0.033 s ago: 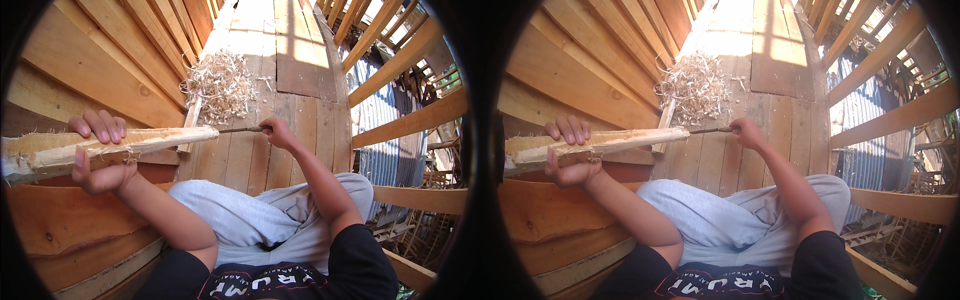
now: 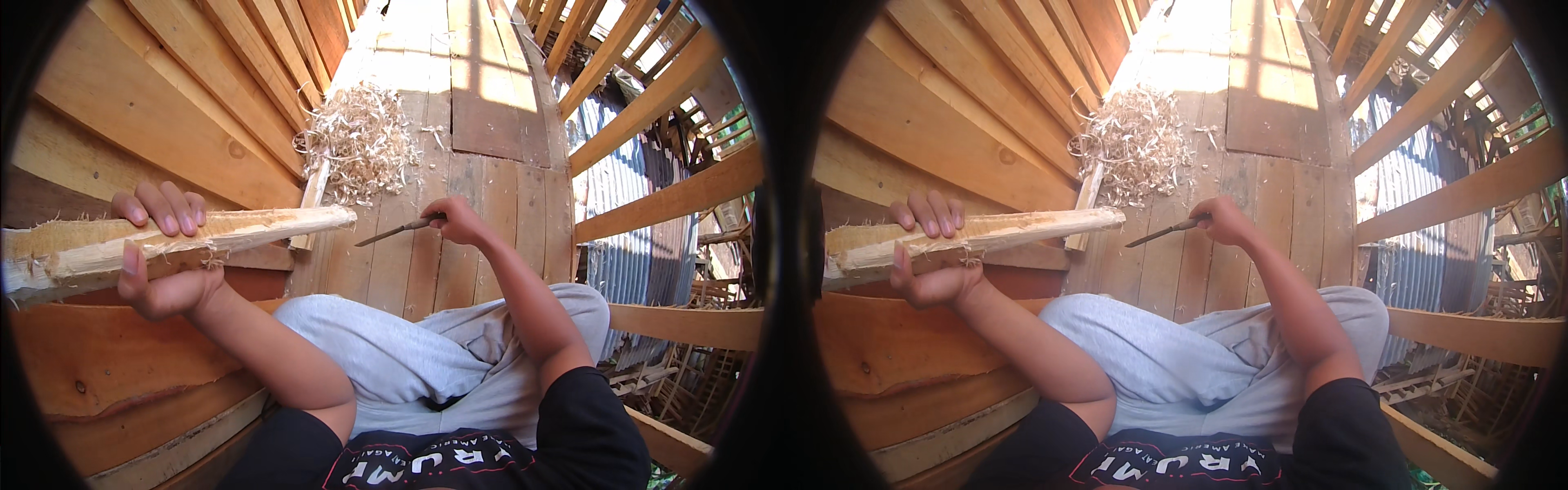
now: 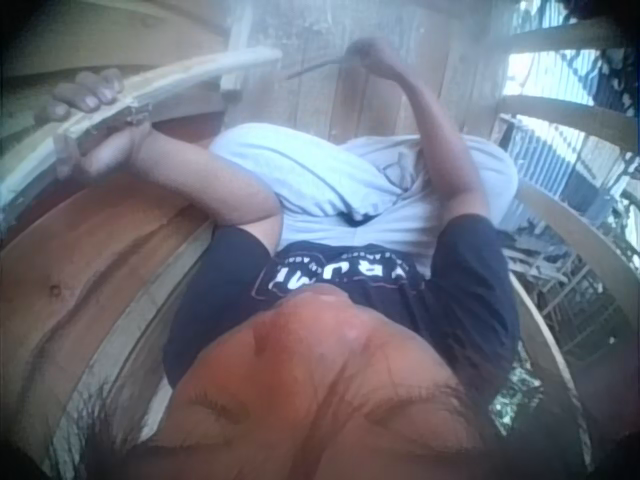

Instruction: The person sits cross-legged on a wooden floor and uses a small knife to carve a long piece of wood. They hold the wood with their left hand and repeatedly shave off thin strips with the knife in their right hand, creating a pile of wood shavings.

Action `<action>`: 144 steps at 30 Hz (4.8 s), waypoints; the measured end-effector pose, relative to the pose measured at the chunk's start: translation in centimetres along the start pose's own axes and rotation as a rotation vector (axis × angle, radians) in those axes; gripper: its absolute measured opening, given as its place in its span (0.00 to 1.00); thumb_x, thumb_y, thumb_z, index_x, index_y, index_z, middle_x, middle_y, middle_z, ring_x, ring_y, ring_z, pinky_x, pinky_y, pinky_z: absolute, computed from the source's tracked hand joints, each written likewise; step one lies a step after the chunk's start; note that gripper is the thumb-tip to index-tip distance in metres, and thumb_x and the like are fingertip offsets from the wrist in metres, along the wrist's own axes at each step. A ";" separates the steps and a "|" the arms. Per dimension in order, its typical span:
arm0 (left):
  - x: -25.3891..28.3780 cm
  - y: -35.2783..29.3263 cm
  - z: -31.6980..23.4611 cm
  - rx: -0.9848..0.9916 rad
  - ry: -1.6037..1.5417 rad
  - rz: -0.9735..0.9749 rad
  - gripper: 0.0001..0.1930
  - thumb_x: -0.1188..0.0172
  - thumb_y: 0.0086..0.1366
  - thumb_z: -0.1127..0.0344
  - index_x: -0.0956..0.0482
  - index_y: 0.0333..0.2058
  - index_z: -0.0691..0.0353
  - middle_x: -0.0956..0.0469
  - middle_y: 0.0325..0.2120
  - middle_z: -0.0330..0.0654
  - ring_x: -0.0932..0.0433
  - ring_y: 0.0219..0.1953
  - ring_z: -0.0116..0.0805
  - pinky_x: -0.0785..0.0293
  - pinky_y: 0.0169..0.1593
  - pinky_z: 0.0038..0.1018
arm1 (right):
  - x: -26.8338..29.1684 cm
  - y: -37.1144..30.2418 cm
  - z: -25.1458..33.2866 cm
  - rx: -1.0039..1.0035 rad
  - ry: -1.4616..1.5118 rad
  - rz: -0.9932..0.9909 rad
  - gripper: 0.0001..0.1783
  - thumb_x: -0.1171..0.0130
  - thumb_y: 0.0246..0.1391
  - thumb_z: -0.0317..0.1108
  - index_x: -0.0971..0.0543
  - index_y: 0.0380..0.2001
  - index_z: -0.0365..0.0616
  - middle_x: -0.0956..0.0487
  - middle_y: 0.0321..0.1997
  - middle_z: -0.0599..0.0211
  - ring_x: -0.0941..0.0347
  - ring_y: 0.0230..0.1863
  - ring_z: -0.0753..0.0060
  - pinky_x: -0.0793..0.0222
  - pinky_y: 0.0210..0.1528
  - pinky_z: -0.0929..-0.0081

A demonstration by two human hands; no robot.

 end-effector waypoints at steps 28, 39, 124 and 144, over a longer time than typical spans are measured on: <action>-0.1 0.0 2.5 -0.059 0.365 -0.564 0.17 0.40 0.59 0.52 0.33 0.26 0.59 0.36 0.25 0.38 0.35 0.30 0.34 0.34 0.39 0.31 | -3.4 -0.1 2.8 0.154 0.011 -0.247 0.13 0.44 0.50 0.21 0.22 0.41 0.35 0.21 0.36 0.52 0.25 0.39 0.47 0.30 0.42 0.61; -0.6 0.0 2.6 -0.045 0.371 -0.572 0.18 0.41 0.60 0.52 0.34 0.26 0.60 0.36 0.24 0.38 0.35 0.29 0.33 0.34 0.39 0.32 | -8.1 -0.3 4.9 0.147 0.062 -0.226 0.12 0.47 0.54 0.23 0.24 0.43 0.36 0.24 0.39 0.50 0.28 0.42 0.46 0.32 0.44 0.59; -0.4 -0.2 5.7 0.030 -0.026 -0.251 0.12 0.44 0.52 0.60 0.33 0.32 0.58 0.36 0.22 0.39 0.36 0.24 0.31 0.37 0.33 0.28 | 3.3 5.2 1.1 -0.211 0.049 -0.547 0.29 0.43 0.47 0.25 0.32 0.56 0.33 0.24 0.48 0.38 0.28 0.52 0.41 0.32 0.53 0.57; -0.1 0.1 4.9 -0.006 -0.010 -0.303 0.11 0.43 0.51 0.63 0.31 0.32 0.61 0.35 0.22 0.41 0.34 0.24 0.32 0.34 0.30 0.28 | -4.1 0.7 2.5 -0.429 -0.015 -0.228 0.33 0.52 0.48 0.23 0.39 0.61 0.38 0.25 0.49 0.40 0.29 0.53 0.43 0.33 0.53 0.58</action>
Point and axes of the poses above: each hand's wrist, its own y-axis towards the middle knuckle, its own x-axis out of the back of the hand, z = x × y, the point moved 5 cm from there along y, towards the middle knuckle
